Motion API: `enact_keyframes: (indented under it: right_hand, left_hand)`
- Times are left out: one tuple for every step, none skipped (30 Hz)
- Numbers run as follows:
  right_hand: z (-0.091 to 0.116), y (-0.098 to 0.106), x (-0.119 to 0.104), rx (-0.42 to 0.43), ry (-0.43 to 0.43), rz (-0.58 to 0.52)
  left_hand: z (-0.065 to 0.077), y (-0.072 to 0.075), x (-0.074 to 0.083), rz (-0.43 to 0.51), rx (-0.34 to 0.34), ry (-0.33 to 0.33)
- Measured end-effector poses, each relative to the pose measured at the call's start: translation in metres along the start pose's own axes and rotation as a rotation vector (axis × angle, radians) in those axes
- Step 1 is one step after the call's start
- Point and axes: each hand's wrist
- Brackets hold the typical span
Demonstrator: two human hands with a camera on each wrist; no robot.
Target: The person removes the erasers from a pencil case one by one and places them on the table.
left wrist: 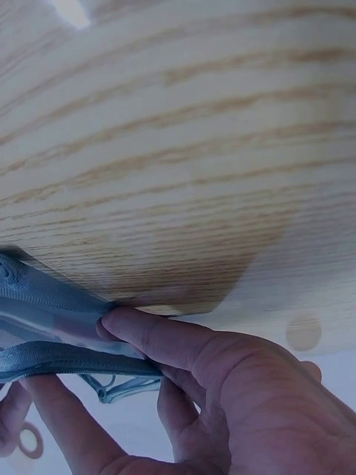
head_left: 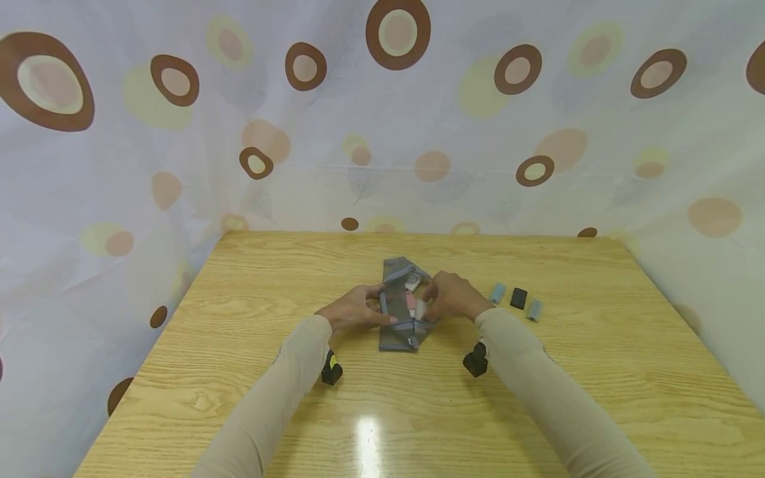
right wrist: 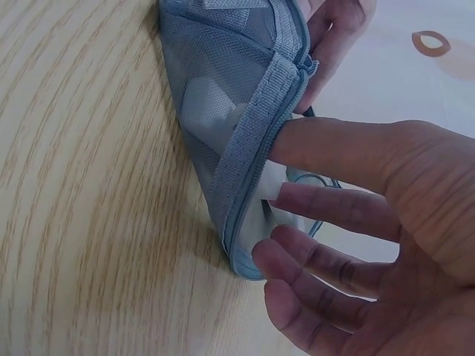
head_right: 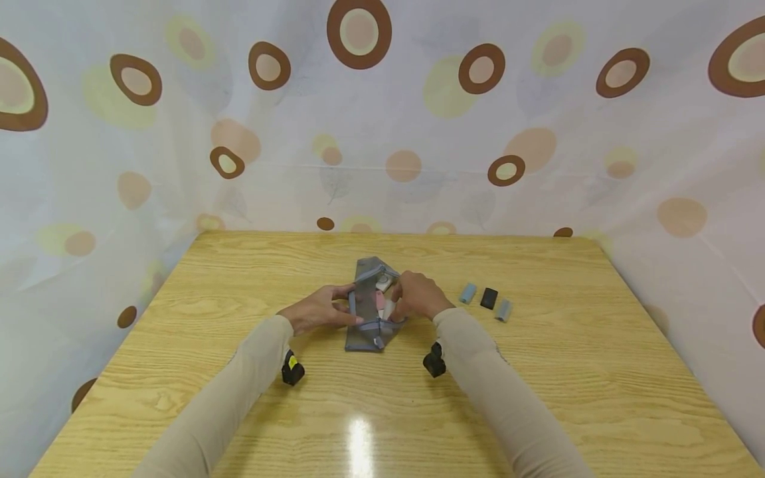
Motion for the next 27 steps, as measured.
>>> enact_keyframes:
  right_hand:
    - [0.000, 0.000, 0.000, 0.001, 0.002, -0.002]
    - [0.000, 0.001, 0.000, 0.001, 0.005, -0.004]
    - [0.001, 0.001, 0.000, 0.001, 0.008, -0.003]
    - [0.001, 0.001, 0.000, 0.003, 0.011, -0.003]
    - [0.001, 0.001, 0.000, 0.004, 0.014, -0.003]
    - [0.001, 0.001, 0.000, 0.005, 0.016, 0.000]
    - [0.000, 0.001, 0.000, 0.006, 0.018, 0.004]
    - [0.000, 0.002, 0.001, 0.008, 0.018, 0.006]
    - [0.000, 0.002, 0.001, 0.011, 0.019, 0.010]
    - [0.000, 0.002, 0.002, 0.013, 0.019, 0.013]
    - [0.000, 0.002, 0.002, 0.016, 0.021, 0.018]
    - [0.000, 0.002, 0.002, 0.018, 0.022, 0.021]
    - [0.000, 0.003, 0.002, 0.020, 0.024, 0.023]
    - [0.000, 0.003, 0.003, 0.025, 0.023, 0.022]
    - [0.001, 0.004, 0.003, 0.030, 0.021, 0.021]
    - [0.001, 0.004, 0.004, 0.035, 0.019, 0.018]
    - [0.001, 0.005, 0.004, 0.040, 0.015, 0.010]
    - [0.002, 0.006, 0.004, 0.045, 0.009, 0.002]
    - [0.002, 0.007, 0.005, 0.050, 0.003, -0.005]
    - [0.003, 0.008, 0.005, 0.056, -0.001, -0.013]
    - [0.004, 0.009, 0.005, 0.059, -0.004, -0.020]
    - [0.004, 0.011, 0.005, 0.060, -0.003, -0.024]
    - [0.005, 0.012, 0.005, 0.061, -0.003, -0.028]
    - [0.005, 0.014, 0.005, 0.061, -0.002, -0.029]
    - [0.006, 0.015, 0.005, 0.060, -0.002, -0.030]
    - [0.007, 0.017, 0.005, 0.061, 0.001, -0.030]
    - [0.007, 0.018, 0.005, 0.059, 0.000, -0.028]
  left_hand:
    - [0.000, 0.000, 0.000, 0.002, -0.001, 0.000]
    - [-0.001, 0.000, 0.000, 0.003, -0.002, 0.001]
    - [-0.001, 0.000, -0.001, 0.004, -0.002, 0.003]
    - [-0.001, 0.000, -0.001, 0.004, -0.004, 0.002]
    - [-0.001, 0.000, -0.001, 0.005, -0.005, 0.004]
    - [-0.001, 0.000, -0.001, 0.006, -0.005, 0.004]
    - [-0.002, 0.000, -0.001, 0.009, -0.004, 0.006]
    - [-0.002, 0.000, -0.001, 0.009, -0.006, 0.003]
    - [-0.002, 0.000, -0.001, 0.010, -0.008, 0.003]
    - [-0.002, 0.000, -0.001, 0.011, -0.010, 0.000]
    - [-0.002, 0.000, 0.000, 0.012, -0.011, 0.001]
    - [-0.001, 0.000, 0.000, 0.011, -0.012, -0.001]
    - [-0.001, 0.000, 0.000, 0.011, -0.012, -0.001]
    - [-0.001, 0.001, 0.000, 0.009, -0.012, 0.000]
    - [-0.001, 0.001, 0.000, 0.008, -0.011, 0.002]
    - [-0.001, 0.001, 0.000, 0.007, -0.010, 0.000]
    - [-0.001, 0.001, 0.000, 0.007, -0.009, 0.002]
    - [0.000, 0.001, 0.000, 0.007, -0.009, 0.002]
    - [0.000, 0.000, 0.001, 0.005, -0.007, 0.004]
    - [0.000, 0.000, 0.001, 0.005, -0.008, 0.002]
    - [0.001, 0.000, 0.001, 0.006, -0.009, 0.000]
    - [0.001, 0.000, 0.001, 0.008, -0.009, 0.002]
    - [0.001, 0.000, 0.001, 0.011, -0.011, 0.003]
    - [0.001, 0.000, 0.001, 0.011, -0.013, 0.001]
    - [0.001, 0.000, 0.001, 0.012, -0.015, -0.002]
    - [0.001, 0.000, 0.001, 0.015, -0.019, -0.003]
    - [0.001, -0.001, 0.001, 0.016, -0.020, -0.004]
Point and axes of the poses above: each hand's wrist, its own z-axis away from the middle knuckle, its own y-axis out of the back of the hand, x = y × z, and after that the axes turned 15 degrees about y, right-handed
